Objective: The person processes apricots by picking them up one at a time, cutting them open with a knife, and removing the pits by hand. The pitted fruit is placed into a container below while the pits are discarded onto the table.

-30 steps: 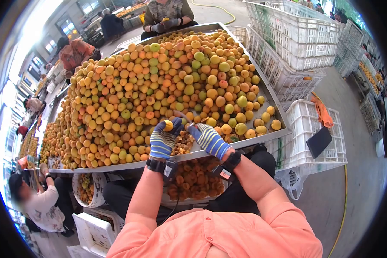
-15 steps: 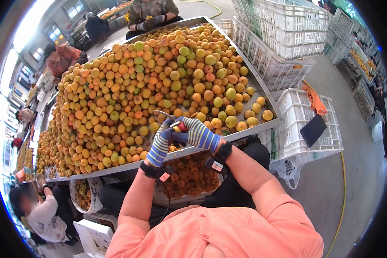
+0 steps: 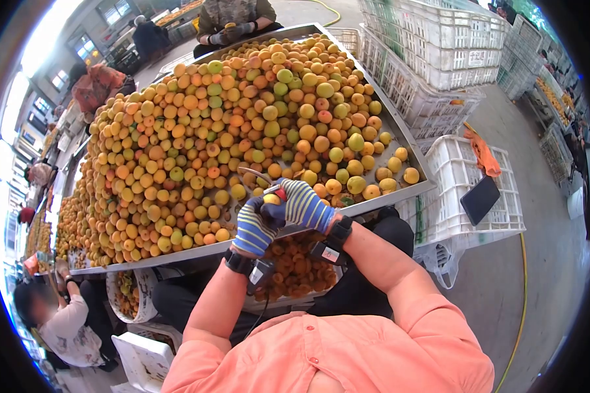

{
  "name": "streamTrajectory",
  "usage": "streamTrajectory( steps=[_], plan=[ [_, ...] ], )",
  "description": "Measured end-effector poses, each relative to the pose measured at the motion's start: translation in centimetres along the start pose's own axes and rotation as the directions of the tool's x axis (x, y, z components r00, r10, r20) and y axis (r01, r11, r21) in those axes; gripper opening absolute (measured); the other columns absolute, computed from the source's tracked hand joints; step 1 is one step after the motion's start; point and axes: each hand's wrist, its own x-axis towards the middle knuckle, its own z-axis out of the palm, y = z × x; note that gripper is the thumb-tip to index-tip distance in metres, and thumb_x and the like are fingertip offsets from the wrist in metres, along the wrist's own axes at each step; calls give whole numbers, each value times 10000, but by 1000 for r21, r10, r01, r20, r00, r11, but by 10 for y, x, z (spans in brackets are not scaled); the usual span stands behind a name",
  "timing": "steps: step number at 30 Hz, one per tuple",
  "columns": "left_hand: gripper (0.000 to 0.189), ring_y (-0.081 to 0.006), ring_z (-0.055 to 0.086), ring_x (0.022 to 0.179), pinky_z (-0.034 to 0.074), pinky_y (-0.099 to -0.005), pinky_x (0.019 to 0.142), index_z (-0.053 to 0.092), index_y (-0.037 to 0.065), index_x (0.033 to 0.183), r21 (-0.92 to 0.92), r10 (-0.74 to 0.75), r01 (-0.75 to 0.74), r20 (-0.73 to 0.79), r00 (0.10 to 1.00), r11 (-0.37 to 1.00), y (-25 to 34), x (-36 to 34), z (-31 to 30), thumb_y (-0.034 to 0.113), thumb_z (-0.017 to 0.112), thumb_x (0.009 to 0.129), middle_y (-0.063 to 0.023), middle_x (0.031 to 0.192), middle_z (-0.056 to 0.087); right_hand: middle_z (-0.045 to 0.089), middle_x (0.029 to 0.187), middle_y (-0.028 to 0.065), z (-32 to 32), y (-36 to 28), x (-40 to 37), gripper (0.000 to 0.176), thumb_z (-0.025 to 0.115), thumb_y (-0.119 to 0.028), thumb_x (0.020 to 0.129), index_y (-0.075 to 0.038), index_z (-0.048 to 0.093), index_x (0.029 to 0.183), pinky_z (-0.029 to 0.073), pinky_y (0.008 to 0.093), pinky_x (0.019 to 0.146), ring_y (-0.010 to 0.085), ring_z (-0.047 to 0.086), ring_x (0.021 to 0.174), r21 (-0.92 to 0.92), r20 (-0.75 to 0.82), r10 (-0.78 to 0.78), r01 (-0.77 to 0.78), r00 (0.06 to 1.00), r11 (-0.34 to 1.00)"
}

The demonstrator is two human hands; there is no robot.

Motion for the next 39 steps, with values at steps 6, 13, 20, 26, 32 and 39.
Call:
streamTrajectory(
  steps=[6, 13, 20, 26, 32, 39],
  plan=[
    [369, -192, 619, 927, 554, -337, 757, 487, 44, 1234, 183, -125, 135, -66, 990, 974, 11, -19, 7, 258, 464, 934, -95, 1084, 600, 666, 820, 121, -2, -10, -5, 430, 787, -267, 716, -13, 578, 993, 515, 297, 675, 184, 648, 737, -81, 125, 15, -5, 992, 997],
    [275, -189, 653, 782, 567, -320, 714, 545, 36, 1092, -348, -61, 21, -105, 993, 937, 9, 7, -33, 254, 478, 940, -85, 963, 632, 660, 868, 144, 3, -8, -5, 443, 777, -258, 716, -16, 570, 1024, 525, 309, 688, 222, 658, 771, 92, -141, -121, 135, 983, 987],
    [313, -271, 582, 1020, 485, -423, 912, 558, 35, 1104, -282, 191, -242, -198, 961, 928, 0, 14, -9, 286, 440, 957, -127, 1120, 596, 662, 914, 126, 5, 8, -1, 397, 750, -195, 757, -21, 580, 1071, 514, 294, 747, 195, 650, 819, -19, -20, -147, 147, 989, 989],
    [376, -237, 607, 901, 534, -346, 756, 557, 80, 1060, -95, 202, -253, -370, 907, 963, -9, 19, 14, 426, 483, 933, -111, 1007, 613, 662, 795, 119, 2, -6, 4, 356, 725, -231, 784, 14, 591, 1005, 504, 304, 662, 204, 640, 708, 141, -180, -92, 118, 979, 983],
    [627, -134, 544, 513, 405, -221, 436, 582, 91, 827, 474, 377, -282, -118, 919, 834, -18, 16, 12, 693, 409, 852, -21, 633, 550, 486, 515, -28, -15, -8, 15, 303, 640, -322, 878, -77, 574, 714, 313, 216, 353, 59, 434, 394, 745, -260, 242, 35, 935, 666],
    [691, -119, 540, 476, 415, -231, 452, 618, 28, 764, 585, 448, -265, -190, 874, 767, -44, 37, 14, 653, 355, 897, -34, 589, 567, 410, 506, -46, -22, -11, 22, 327, 624, -323, 889, -133, 478, 668, 269, 226, 381, 72, 393, 401, 816, -368, 304, 149, 879, 558]
  ],
)
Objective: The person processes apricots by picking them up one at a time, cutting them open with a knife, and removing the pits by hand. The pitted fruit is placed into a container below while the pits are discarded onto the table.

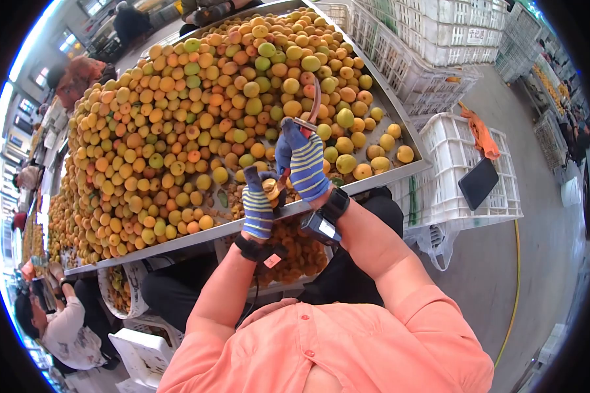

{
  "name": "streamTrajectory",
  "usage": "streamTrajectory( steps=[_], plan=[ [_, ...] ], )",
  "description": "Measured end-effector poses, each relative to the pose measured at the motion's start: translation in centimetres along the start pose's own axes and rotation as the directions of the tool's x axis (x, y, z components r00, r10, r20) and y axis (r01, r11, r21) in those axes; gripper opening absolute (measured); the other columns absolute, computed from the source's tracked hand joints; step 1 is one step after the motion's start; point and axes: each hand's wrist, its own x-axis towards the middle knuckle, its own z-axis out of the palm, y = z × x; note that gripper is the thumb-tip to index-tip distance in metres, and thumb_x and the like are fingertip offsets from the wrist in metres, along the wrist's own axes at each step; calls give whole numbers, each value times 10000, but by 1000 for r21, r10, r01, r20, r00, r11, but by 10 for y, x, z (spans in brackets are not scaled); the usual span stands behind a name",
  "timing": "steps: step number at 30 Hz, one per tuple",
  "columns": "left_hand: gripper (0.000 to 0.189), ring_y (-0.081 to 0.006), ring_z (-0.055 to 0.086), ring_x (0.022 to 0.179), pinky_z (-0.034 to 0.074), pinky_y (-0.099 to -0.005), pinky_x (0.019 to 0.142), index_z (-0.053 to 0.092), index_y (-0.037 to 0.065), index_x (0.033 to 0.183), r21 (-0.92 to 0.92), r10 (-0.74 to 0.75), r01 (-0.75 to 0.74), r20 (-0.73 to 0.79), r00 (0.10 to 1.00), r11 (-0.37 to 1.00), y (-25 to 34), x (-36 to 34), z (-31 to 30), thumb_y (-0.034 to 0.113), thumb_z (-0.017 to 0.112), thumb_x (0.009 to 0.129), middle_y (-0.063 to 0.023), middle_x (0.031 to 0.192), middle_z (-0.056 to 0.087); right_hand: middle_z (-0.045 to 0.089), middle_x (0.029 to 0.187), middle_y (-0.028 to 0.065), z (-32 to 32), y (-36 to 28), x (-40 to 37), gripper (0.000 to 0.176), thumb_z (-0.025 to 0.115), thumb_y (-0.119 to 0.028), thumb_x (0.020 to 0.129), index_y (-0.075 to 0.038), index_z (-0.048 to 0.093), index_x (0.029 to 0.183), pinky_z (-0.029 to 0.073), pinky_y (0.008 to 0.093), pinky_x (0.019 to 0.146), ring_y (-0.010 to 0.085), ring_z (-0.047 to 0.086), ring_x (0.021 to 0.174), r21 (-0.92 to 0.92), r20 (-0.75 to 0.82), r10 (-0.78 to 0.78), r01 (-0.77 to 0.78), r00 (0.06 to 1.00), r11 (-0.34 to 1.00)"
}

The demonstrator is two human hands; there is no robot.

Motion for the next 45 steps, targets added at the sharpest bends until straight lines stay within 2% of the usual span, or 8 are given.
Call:
streamTrajectory(
  steps=[8, 10, 21, 25, 28, 38, 42, 45],
  plan=[
    [522, -106, 538, 517, 407, -250, 460, 587, 51, 752, 362, 536, -514, 46, 843, 778, -26, 9, 4, 514, 435, 941, -21, 621, 564, 404, 505, -65, -4, -4, 3, 266, 602, -253, 911, -112, 496, 712, 244, 208, 383, 33, 362, 405, -27, -63, -133, 131, 989, 991],
    [505, -88, 512, 535, 395, -240, 469, 567, 63, 725, -54, 53, -56, -48, 997, 997, -1, -8, 22, 496, 434, 949, -16, 628, 549, 407, 518, -72, -1, -5, 2, 256, 602, -244, 911, -113, 500, 717, 243, 204, 387, 26, 363, 417, -36, -48, -154, 152, 987, 988],
    [459, -106, 530, 569, 428, -231, 517, 585, 69, 813, 328, 309, -280, -37, 950, 902, -14, 0, 24, 463, 407, 967, -12, 659, 554, 352, 485, -72, -4, 5, 16, 290, 569, -269, 927, -148, 449, 691, 211, 218, 321, 45, 313, 347, 46, -170, -41, 50, 985, 998],
    [338, -134, 506, 633, 445, -290, 602, 561, 44, 829, 636, 700, -596, 120, 704, 491, -16, 8, 28, 313, 428, 986, -34, 720, 569, 360, 497, -79, -5, 11, 22, 260, 578, -229, 918, -150, 467, 697, 222, 211, 333, 36, 320, 360, 51, -208, -17, 28, 978, 998],
    [313, -141, 507, 646, 443, -302, 620, 563, 38, 846, 628, 617, -522, 84, 783, 577, -8, 2, 31, 288, 435, 986, -58, 728, 577, 378, 506, -79, -3, 17, 24, 206, 597, -208, 901, -146, 503, 728, 237, 214, 336, 36, 341, 368, -14, -187, -100, 99, 977, 995],
    [383, -149, 503, 652, 429, -302, 629, 565, 8, 854, 621, 694, -573, 63, 717, 536, -5, 8, 31, 328, 408, 993, -71, 721, 576, 247, 453, -82, -34, 30, 46, 414, 501, -370, 919, -226, 315, 579, 186, 276, 357, 91, 239, 345, 398, -266, 370, -248, 890, 883],
    [451, -154, 547, 657, 451, -300, 610, 602, 25, 876, 459, 641, -553, -50, 765, 695, -17, 18, 27, 424, 414, 977, -52, 722, 581, 217, 482, -85, -47, 54, 48, 419, 479, -368, 923, -240, 287, 574, 232, 282, 437, 90, 246, 395, 578, -119, 459, -315, 880, 753],
    [482, -155, 582, 730, 478, -281, 638, 601, 61, 845, -252, 113, -129, -80, 990, 959, -10, 26, 23, 525, 491, 914, -33, 810, 610, 235, 504, -81, -26, 36, 38, 403, 464, -376, 928, -219, 297, 597, 246, 288, 454, 100, 283, 416, 513, -190, 386, -244, 903, 823]
  ],
)
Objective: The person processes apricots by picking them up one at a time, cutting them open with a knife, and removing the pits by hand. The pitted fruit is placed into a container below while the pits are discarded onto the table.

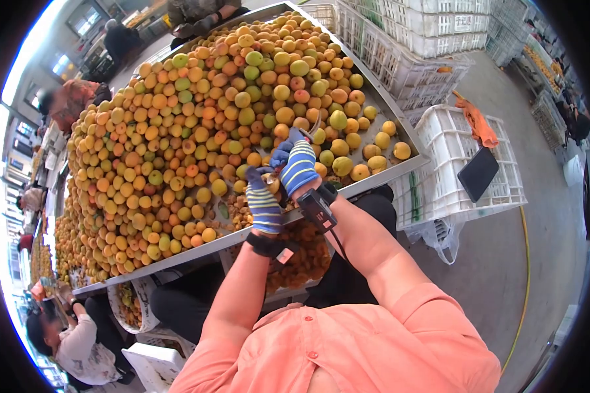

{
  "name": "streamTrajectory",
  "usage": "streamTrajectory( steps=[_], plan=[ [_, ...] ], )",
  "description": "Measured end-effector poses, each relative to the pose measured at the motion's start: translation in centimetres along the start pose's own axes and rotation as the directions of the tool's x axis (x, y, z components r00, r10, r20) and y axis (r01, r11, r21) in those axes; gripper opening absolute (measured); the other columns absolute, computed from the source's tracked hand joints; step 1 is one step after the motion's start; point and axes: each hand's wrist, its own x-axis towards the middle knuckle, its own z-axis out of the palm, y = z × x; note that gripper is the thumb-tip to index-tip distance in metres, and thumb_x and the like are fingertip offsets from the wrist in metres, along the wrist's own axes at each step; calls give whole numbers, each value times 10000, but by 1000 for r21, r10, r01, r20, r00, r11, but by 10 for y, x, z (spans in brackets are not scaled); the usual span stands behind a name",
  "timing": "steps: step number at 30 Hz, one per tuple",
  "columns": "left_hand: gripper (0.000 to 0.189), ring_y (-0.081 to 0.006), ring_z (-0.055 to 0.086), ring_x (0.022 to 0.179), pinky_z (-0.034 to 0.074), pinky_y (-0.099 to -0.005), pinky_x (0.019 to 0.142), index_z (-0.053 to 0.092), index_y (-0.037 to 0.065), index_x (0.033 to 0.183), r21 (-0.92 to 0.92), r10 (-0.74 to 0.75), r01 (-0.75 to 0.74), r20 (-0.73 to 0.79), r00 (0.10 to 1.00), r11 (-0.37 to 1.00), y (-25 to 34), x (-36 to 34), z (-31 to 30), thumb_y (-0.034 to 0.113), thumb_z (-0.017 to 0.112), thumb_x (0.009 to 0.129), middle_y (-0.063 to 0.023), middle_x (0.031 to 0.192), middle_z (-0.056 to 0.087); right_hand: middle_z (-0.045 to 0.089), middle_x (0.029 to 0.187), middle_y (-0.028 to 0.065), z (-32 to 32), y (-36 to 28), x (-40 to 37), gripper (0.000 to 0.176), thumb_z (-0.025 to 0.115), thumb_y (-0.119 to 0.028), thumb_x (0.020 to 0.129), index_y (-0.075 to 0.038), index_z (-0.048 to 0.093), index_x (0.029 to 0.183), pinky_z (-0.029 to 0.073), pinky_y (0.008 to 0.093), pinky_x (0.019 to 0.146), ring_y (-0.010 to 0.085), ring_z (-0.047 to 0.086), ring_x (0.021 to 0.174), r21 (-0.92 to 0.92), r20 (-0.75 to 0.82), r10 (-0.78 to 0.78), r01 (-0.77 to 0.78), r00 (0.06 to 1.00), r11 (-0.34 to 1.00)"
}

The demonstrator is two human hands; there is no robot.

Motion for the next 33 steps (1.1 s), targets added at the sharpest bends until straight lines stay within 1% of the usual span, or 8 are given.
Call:
streamTrajectory(
  steps=[2, 5, 15, 19, 26, 30, 31, 33],
  plan=[
    [525, -153, 594, 753, 497, -280, 641, 599, 65, 900, -106, -159, 161, 29, 987, 981, 13, -5, 3, 581, 510, 875, -50, 854, 618, 238, 507, -75, -17, 3, 24, 401, 474, -374, 927, -202, 301, 609, 240, 272, 432, 97, 289, 414, 184, 120, 71, -93, 990, 979],
    [420, -171, 548, 696, 463, -270, 573, 543, 38, 1005, -248, -430, 463, 178, 885, 851, 37, -5, -2, 446, 518, 911, -50, 859, 577, 252, 504, -70, 21, -14, -9, 416, 509, -364, 922, -190, 302, 606, 246, 262, 411, 92, 284, 406, -137, -33, -194, 188, 981, 973],
    [196, -126, 412, 595, 362, -227, 498, 502, 107, 953, -398, -596, 669, 308, 742, 628, 59, -8, -32, 303, 505, 939, 8, 735, 457, 285, 545, -72, 6, -62, -3, 305, 523, -311, 933, -189, 359, 706, 299, 261, 429, 80, 271, 420, -140, 29, -165, 168, 986, 976],
    [207, -105, 454, 576, 366, -224, 476, 535, 102, 918, -184, -531, 615, 357, 769, 767, 59, -31, -45, 309, 528, 931, 4, 709, 500, 314, 565, -65, 8, -62, -15, 328, 518, -397, 935, -178, 374, 737, 324, 268, 430, 86, 301, 431, -307, 94, -201, 220, 975, 926],
    [242, -92, 522, 636, 425, -200, 519, 558, 71, 918, 68, -756, 799, 380, 533, 597, 65, -95, -73, 311, 530, 936, -8, 714, 524, 464, 590, -6, 1, -54, -9, 358, 524, -463, 916, -124, 479, 810, 404, 308, 401, 142, 456, 453, -498, 183, -144, 218, 972, 840],
    [219, -254, 605, 845, 538, -327, 760, 540, 23, 1059, -278, -773, 762, 92, 627, 585, 30, -106, -106, 198, 517, 929, -145, 941, 584, 447, 544, -7, 6, -46, -20, 397, 488, -464, 932, -97, 468, 783, 380, 274, 335, 105, 413, 376, -558, 211, -189, 277, 959, 782],
    [250, -355, 604, 960, 519, -420, 878, 514, 22, 1113, -376, -627, 620, 120, 769, 689, 5, -103, -129, 169, 523, 910, -212, 1068, 583, 445, 543, -9, 6, -46, -22, 398, 487, -465, 932, -96, 470, 785, 380, 273, 333, 104, 410, 373, -572, 211, -190, 279, 959, 771],
    [288, -374, 597, 990, 515, -428, 888, 498, 17, 1151, -296, -631, 650, 170, 757, 700, 14, -106, -132, 163, 521, 904, -226, 1115, 572, 427, 533, -23, 9, -46, -29, 398, 484, -476, 931, -105, 480, 787, 341, 255, 321, 86, 377, 360, -595, 183, -198, 269, 963, 758]
  ],
)
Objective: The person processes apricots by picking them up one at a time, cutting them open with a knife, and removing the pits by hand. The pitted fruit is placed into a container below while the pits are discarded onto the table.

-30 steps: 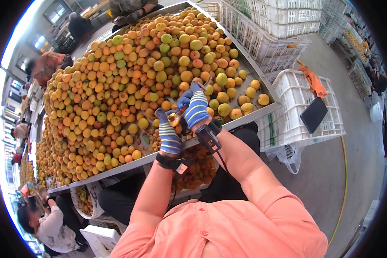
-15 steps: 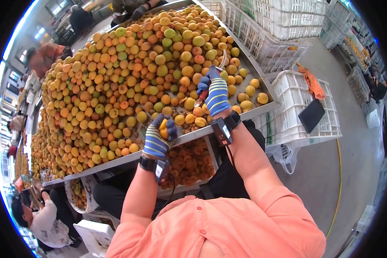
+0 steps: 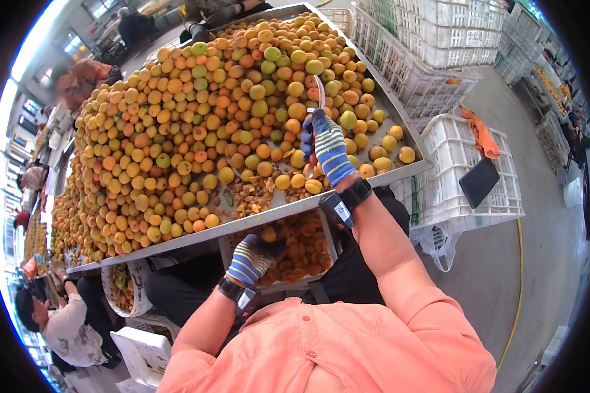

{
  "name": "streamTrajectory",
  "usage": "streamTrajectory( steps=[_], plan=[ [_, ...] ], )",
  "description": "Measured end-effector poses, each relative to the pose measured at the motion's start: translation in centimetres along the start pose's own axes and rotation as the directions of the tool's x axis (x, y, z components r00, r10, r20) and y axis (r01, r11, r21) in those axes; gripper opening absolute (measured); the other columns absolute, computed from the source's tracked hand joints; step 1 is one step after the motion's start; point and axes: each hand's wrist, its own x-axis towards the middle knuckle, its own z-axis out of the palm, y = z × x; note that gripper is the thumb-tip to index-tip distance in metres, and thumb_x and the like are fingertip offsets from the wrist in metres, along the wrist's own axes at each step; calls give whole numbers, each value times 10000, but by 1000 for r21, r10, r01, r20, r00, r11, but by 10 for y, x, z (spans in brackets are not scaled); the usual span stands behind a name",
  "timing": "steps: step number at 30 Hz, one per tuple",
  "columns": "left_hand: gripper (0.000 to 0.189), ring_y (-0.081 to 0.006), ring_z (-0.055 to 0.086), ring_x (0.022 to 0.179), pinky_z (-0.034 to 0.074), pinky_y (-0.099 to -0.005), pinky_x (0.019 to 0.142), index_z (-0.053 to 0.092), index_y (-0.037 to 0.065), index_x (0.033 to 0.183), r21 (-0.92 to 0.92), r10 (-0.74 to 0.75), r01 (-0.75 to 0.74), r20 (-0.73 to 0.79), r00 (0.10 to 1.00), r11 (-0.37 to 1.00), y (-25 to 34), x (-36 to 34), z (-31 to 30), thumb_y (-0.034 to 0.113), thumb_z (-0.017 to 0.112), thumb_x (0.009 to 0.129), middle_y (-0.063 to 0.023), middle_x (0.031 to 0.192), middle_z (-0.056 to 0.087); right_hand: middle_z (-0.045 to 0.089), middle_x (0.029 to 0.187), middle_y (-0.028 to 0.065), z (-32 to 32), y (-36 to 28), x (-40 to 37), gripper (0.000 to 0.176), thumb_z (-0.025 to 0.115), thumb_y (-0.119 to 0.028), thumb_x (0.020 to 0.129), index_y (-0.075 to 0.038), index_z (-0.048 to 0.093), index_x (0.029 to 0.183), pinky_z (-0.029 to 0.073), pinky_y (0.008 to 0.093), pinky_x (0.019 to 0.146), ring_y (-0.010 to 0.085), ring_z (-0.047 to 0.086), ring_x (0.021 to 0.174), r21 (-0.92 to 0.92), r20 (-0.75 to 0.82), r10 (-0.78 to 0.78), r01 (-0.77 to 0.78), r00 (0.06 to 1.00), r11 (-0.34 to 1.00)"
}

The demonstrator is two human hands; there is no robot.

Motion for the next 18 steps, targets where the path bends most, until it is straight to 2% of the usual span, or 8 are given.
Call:
streamTrajectory(
  steps=[2, 5, 6, 9, 11, 13, 16, 18],
  plan=[
    [377, -353, 618, 944, 524, -426, 864, 453, 4, 1227, 136, -86, 79, 42, 995, 988, 10, 0, -11, 211, 514, 918, -236, 1111, 584, 415, 528, -33, -6, -4, 3, 395, 486, -482, 928, -111, 485, 792, 309, 241, 317, 73, 360, 359, -17, -21, 2, -3, 1000, 1000],
    [403, -277, 639, 856, 540, -380, 780, 465, 8, 1237, 423, -225, 179, 62, 972, 888, 28, -29, 48, 270, 506, 934, -202, 1063, 618, 395, 525, -53, -10, -16, 0, 394, 493, -495, 922, -119, 494, 805, 256, 216, 317, 49, 326, 357, 8, -39, 24, -24, 999, 1000],
    [341, -173, 628, 776, 524, -308, 687, 536, 31, 1176, 579, -226, 145, 70, 972, 802, 39, -31, 68, 265, 537, 929, -146, 984, 649, 394, 525, -54, -11, -18, 0, 395, 496, -496, 921, -118, 495, 807, 257, 215, 316, 48, 324, 356, 24, -45, 7, -6, 999, 1000],
    [264, -108, 604, 739, 491, -255, 631, 592, 45, 1112, 911, 133, -216, 180, 975, 350, 63, -13, 122, 216, 573, 913, -92, 949, 655, 396, 527, -57, -16, -16, 4, 389, 512, -490, 916, -115, 498, 815, 254, 210, 314, 42, 321, 354, 57, -40, -16, 18, 999, 998],
    [262, -105, 603, 774, 494, -256, 670, 601, 27, 1094, 889, 360, -396, 301, 883, 228, 75, 41, 130, 177, 619, 881, -66, 919, 655, 398, 527, -57, -20, -11, 11, 384, 516, -485, 916, -114, 499, 818, 255, 212, 313, 41, 323, 355, 99, -1, -19, 19, 1000, 995],
    [343, -173, 622, 831, 500, -288, 750, 577, 10, 1133, 874, 564, -405, 484, 669, -268, 88, 94, 143, 174, 665, 844, -83, 945, 661, 399, 527, -59, -15, -11, 6, 369, 514, -468, 922, -116, 502, 812, 257, 210, 314, 41, 321, 354, 79, -27, -43, 45, 999, 996],
    [481, -307, 604, 988, 480, -361, 865, 555, 19, 1164, 739, 538, -294, 653, 532, -606, 91, 139, 171, 239, 730, 774, -173, 1078, 626, 395, 527, -63, -10, -12, 1, 351, 507, -457, 929, -128, 507, 807, 251, 205, 321, 40, 327, 366, 12, -56, -65, 66, 996, 998],
    [502, -335, 546, 1075, 454, -398, 909, 548, 26, 1147, 665, 469, -167, 661, 585, -728, 86, 148, 195, 227, 741, 729, -179, 1125, 590, 410, 542, -61, -13, -13, 4, 314, 481, -439, 944, -147, 505, 830, 252, 201, 325, 44, 339, 375, -66, -45, -72, 69, 996, 995]
  ],
)
